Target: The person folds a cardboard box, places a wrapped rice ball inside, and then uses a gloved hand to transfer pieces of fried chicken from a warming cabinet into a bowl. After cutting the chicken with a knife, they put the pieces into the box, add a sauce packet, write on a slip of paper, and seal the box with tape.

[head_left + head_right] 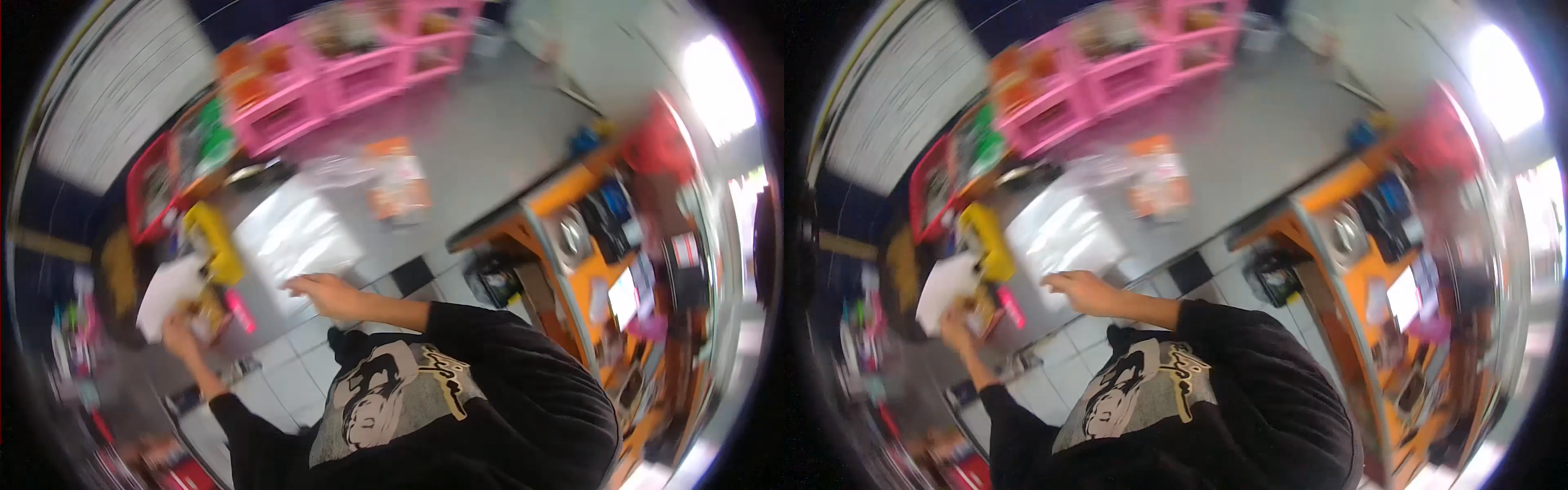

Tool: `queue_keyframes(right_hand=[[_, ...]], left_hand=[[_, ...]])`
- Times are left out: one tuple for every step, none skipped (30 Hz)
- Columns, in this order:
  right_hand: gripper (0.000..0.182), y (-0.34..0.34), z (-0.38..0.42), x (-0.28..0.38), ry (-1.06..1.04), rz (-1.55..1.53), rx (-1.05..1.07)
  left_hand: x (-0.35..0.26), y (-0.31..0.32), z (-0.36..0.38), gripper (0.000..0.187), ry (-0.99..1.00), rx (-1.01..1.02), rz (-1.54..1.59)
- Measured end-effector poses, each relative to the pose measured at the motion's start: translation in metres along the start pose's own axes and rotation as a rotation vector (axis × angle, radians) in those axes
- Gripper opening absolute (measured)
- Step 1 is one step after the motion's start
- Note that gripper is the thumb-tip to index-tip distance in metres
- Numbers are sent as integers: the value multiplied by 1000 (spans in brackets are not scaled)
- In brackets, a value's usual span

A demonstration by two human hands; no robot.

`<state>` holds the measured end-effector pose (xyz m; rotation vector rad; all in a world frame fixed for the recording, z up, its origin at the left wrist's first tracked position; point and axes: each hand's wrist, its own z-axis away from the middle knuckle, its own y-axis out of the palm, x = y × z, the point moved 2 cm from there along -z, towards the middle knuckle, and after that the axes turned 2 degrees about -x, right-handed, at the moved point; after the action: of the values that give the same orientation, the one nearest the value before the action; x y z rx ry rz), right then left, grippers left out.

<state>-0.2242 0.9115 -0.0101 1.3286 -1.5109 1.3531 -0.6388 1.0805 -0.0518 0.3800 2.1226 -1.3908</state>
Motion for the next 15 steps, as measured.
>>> queue_keyframes(right_hand=[[45,-49,41,-18,90,82,-144],[48,-94,92,-35,179,156,-276],[46,-146,145,-47,272,232,-523],[44,-199,200,-50,113,551,-674],[38,-251,262,-62,409,542,-812],[32,-290,311,-27,386,619,-1048],[25,-335,378,-63,286,807,-1323],[19,-382,450,-82,291,819,-1498],[17,-408,466,-26,513,987,-1544],[22,-442,503,-27,534,829,-1674],[27,-473,527,-24,547,1104,-1696],[33,-497,542,-22,559,1380,-1695],[41,-514,548,-20,747,1276,-1714],[49,-530,552,-21,929,1160,-1721],[59,-544,556,-30,983,1222,-1690]], left_hand=[[-25,-12,-2,49,-137,38,-316],[-14,-14,-1,63,-58,-83,-337],[-21,-14,-1,67,-119,-195,-559],[-1,-5,-14,64,-101,-320,-710],[-50,-2,5,56,-46,-414,-652],[-115,-8,42,49,1,-512,-594],[-158,12,66,45,182,-503,-354],[-195,36,88,40,353,-486,-112],[-235,60,115,36,516,-462,132],[-292,90,155,30,689,-352,163],[-351,126,200,31,860,-280,377],[-394,165,253,30,796,-50,566],[-453,181,318,31,867,141,563],[-504,197,385,31,810,464,939],[-552,192,442,34,1062,556,810]])
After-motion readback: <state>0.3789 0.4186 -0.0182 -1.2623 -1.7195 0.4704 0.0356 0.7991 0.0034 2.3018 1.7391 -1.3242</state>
